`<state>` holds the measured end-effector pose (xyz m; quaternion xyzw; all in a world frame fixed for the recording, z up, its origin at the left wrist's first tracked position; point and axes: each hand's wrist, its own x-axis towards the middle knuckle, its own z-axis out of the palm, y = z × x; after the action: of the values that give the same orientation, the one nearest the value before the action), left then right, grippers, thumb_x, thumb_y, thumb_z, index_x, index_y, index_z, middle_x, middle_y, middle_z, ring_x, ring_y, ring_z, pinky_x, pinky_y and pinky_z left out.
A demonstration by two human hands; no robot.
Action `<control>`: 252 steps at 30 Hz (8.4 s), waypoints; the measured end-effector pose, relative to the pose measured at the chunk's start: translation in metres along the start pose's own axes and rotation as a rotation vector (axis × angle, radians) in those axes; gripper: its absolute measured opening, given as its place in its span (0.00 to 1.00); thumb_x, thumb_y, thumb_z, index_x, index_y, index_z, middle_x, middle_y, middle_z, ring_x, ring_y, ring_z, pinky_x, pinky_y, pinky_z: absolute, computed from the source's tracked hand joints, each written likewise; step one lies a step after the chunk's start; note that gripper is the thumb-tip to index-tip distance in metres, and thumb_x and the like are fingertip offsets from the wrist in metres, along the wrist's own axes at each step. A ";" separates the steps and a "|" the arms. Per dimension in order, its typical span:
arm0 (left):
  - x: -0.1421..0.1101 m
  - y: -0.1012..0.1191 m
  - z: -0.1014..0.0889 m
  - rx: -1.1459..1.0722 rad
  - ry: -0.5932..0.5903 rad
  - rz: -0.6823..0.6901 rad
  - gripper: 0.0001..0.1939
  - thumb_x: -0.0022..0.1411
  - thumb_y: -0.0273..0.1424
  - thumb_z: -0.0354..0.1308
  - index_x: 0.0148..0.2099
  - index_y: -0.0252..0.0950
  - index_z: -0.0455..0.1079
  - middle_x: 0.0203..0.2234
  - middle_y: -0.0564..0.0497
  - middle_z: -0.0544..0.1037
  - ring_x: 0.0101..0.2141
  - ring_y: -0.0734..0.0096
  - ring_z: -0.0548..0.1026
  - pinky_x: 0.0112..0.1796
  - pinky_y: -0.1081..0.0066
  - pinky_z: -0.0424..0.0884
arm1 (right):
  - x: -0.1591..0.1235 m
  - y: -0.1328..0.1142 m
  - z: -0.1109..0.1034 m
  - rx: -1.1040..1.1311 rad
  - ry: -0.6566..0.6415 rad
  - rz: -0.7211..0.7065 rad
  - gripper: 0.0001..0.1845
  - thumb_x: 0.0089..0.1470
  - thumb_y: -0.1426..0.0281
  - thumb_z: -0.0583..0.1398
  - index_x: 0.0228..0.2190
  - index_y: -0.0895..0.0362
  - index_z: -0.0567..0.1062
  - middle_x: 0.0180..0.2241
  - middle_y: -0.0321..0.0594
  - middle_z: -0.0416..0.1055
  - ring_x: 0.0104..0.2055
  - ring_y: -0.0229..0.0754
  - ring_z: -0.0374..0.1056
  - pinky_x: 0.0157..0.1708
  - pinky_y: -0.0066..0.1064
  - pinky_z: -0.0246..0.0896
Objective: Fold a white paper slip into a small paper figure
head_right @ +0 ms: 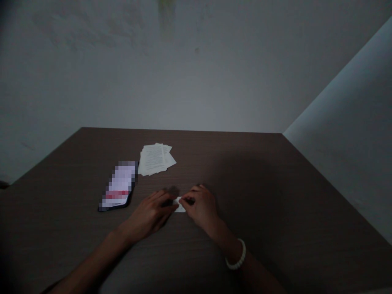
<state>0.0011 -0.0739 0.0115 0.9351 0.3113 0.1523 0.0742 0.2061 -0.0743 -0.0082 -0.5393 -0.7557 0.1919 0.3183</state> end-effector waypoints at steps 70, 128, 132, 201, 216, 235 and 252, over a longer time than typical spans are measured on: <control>0.000 -0.011 -0.002 -0.160 0.135 -0.086 0.09 0.64 0.27 0.56 0.34 0.37 0.77 0.44 0.48 0.78 0.43 0.60 0.72 0.43 0.59 0.72 | -0.002 -0.002 -0.018 -0.235 -0.090 -0.233 0.04 0.58 0.68 0.61 0.33 0.55 0.76 0.37 0.42 0.71 0.42 0.46 0.64 0.41 0.38 0.62; 0.003 -0.002 -0.004 -0.341 0.348 -0.126 0.07 0.67 0.29 0.56 0.38 0.37 0.75 0.32 0.50 0.76 0.36 0.66 0.68 0.38 0.65 0.63 | -0.002 -0.003 -0.009 0.092 0.041 -0.376 0.03 0.60 0.69 0.61 0.34 0.55 0.76 0.33 0.38 0.74 0.37 0.41 0.66 0.39 0.34 0.62; 0.002 -0.003 -0.003 -0.344 0.323 -0.114 0.07 0.67 0.28 0.55 0.38 0.37 0.74 0.34 0.50 0.75 0.37 0.66 0.68 0.39 0.65 0.63 | -0.004 -0.004 -0.011 0.040 0.075 -0.376 0.04 0.60 0.71 0.60 0.33 0.55 0.76 0.36 0.40 0.71 0.39 0.42 0.65 0.38 0.34 0.63; 0.005 -0.008 0.003 -0.411 0.215 -0.420 0.08 0.57 0.24 0.60 0.40 0.37 0.75 0.28 0.51 0.75 0.33 0.65 0.72 0.36 0.67 0.68 | 0.003 0.002 -0.009 0.022 -0.036 -0.145 0.06 0.50 0.72 0.67 0.33 0.54 0.78 0.40 0.40 0.69 0.45 0.45 0.64 0.45 0.39 0.62; 0.002 -0.015 0.007 -0.317 0.156 -0.239 0.05 0.61 0.22 0.58 0.39 0.36 0.74 0.32 0.49 0.77 0.37 0.62 0.70 0.39 0.62 0.65 | 0.002 0.013 -0.005 0.049 -0.026 -0.195 0.01 0.53 0.70 0.67 0.30 0.54 0.79 0.37 0.39 0.69 0.42 0.43 0.64 0.42 0.35 0.62; -0.004 -0.014 0.002 0.041 0.065 0.021 0.12 0.63 0.21 0.51 0.43 0.34 0.75 0.34 0.47 0.75 0.37 0.62 0.69 0.37 0.64 0.67 | 0.002 0.013 -0.016 -0.120 -0.110 -0.430 0.07 0.60 0.76 0.59 0.34 0.56 0.79 0.35 0.39 0.71 0.40 0.42 0.62 0.39 0.32 0.59; -0.004 -0.010 0.000 0.157 0.037 0.062 0.09 0.67 0.24 0.53 0.44 0.34 0.74 0.33 0.48 0.75 0.37 0.61 0.70 0.36 0.63 0.70 | 0.000 0.015 -0.018 -0.224 -0.147 -0.512 0.14 0.56 0.81 0.58 0.39 0.55 0.79 0.35 0.39 0.72 0.38 0.42 0.61 0.36 0.32 0.58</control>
<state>-0.0076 -0.0689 0.0082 0.9442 0.2947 0.1468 -0.0100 0.2294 -0.0699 -0.0045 -0.3475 -0.9047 0.0594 0.2391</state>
